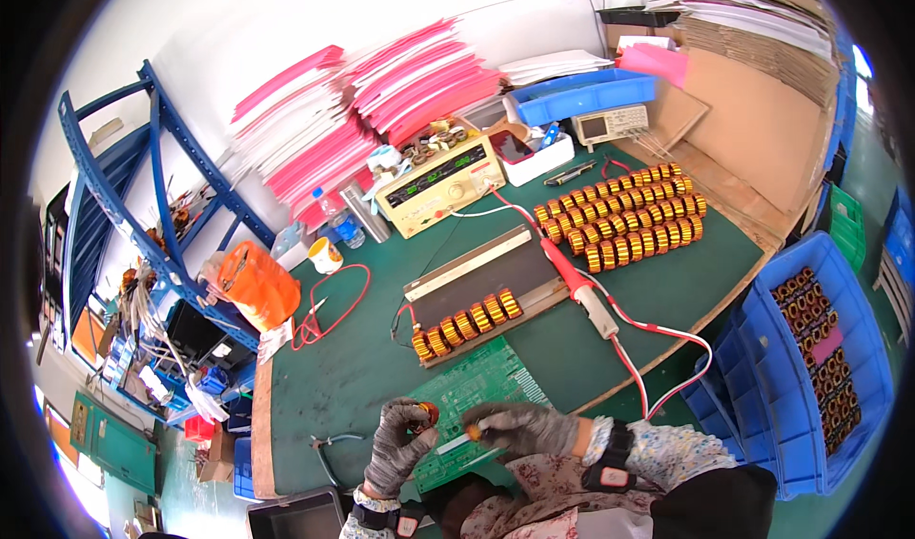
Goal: Assembling copper coil components onto a green circuit board.
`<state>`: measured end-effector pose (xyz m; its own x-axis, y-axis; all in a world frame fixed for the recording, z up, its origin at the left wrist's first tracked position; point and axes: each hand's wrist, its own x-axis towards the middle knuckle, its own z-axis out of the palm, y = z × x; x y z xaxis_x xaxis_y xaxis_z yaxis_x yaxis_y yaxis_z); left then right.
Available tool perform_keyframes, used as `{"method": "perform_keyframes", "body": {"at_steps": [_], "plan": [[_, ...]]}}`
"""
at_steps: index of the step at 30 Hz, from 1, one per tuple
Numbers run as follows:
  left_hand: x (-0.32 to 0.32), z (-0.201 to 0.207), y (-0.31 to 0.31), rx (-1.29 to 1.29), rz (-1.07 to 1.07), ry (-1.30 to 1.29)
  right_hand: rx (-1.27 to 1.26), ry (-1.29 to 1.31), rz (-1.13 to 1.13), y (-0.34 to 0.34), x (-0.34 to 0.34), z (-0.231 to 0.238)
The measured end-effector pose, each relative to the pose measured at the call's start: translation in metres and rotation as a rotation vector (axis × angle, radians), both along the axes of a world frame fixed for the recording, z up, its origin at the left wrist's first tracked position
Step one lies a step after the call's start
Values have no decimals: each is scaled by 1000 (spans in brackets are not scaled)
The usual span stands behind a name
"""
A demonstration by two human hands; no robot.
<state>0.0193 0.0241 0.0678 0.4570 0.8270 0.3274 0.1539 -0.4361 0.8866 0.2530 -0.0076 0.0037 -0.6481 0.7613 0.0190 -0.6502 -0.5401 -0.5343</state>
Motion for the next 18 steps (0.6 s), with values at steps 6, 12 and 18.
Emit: {"method": "perform_keyframes", "body": {"at_steps": [6, 12, 18], "plan": [[-9, -56, 17, -267, 105, 7, -24, -52, -436, 20, 76, 25], [-2, -21, 17, 31, 80, 406, 90, -183, -527, 61, 122, 35], [-15, -24, 15, 313, 134, 617, 1116, -1955, -631, 110, 110, 46]]}}
